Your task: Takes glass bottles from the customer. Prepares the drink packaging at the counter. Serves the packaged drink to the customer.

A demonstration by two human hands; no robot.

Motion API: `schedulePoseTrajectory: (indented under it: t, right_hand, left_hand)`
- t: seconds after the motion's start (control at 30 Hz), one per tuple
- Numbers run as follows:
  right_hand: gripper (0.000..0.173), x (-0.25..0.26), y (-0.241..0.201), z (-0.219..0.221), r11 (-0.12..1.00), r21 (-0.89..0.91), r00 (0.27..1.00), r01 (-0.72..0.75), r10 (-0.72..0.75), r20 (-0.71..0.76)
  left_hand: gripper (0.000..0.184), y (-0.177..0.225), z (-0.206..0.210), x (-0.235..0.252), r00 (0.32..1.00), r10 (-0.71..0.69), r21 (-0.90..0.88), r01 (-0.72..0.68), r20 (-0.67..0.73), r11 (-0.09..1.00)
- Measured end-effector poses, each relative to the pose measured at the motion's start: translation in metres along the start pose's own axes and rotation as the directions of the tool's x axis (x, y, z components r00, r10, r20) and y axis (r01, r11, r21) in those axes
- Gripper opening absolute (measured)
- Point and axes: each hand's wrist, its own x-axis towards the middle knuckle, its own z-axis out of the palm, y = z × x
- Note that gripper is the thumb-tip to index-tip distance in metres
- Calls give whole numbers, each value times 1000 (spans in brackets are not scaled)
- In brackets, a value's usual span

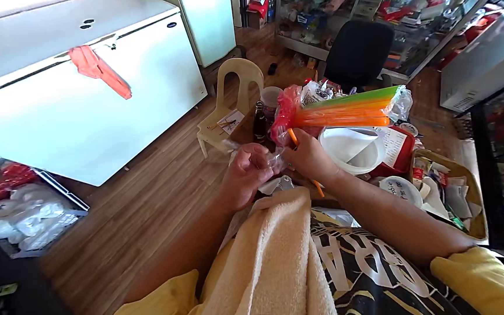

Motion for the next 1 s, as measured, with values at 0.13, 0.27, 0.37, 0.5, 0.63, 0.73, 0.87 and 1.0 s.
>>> schedulePoseTrajectory:
  t: [0.13,0.27,0.37,0.5,0.63,0.73,0.87,1.0]
  right_hand:
    - [9,1,-1,3,1000,-15,1000,3,-3,30]
    - [26,-4,-8,5,990,-32,978,134,-127,165]
    - [27,-17,-17,-8,854,131,864,504,-500,-62]
    - [30,-36,-56,-34,397,453,586,798,-683,-435]
    - [31,-30,-66,-20,262,473,491,841,-736,-466]
    - [33,-11,-56,11,347,477,553,807,-729,-404]
    - [35,10,-42,48,538,513,719,668,-645,-260]
    - [38,36,-26,69,785,279,771,554,-610,185]
  left_hand:
    - [16,8,-7,-2,976,203,643,-106,-79,758]
    - [20,9,-14,4,955,224,931,108,-194,348]
    - [27,15,-15,4,958,28,927,267,-284,263]
    - [36,5,-24,-1,966,-50,951,258,-253,169]
    - [34,3,-22,-4,966,-73,950,258,-249,176]
    - [33,4,-23,-8,972,-22,949,231,-232,215]
    - [31,15,-24,-9,940,-79,903,341,-332,262]
    - [31,22,-40,-14,858,-153,792,512,-490,333]
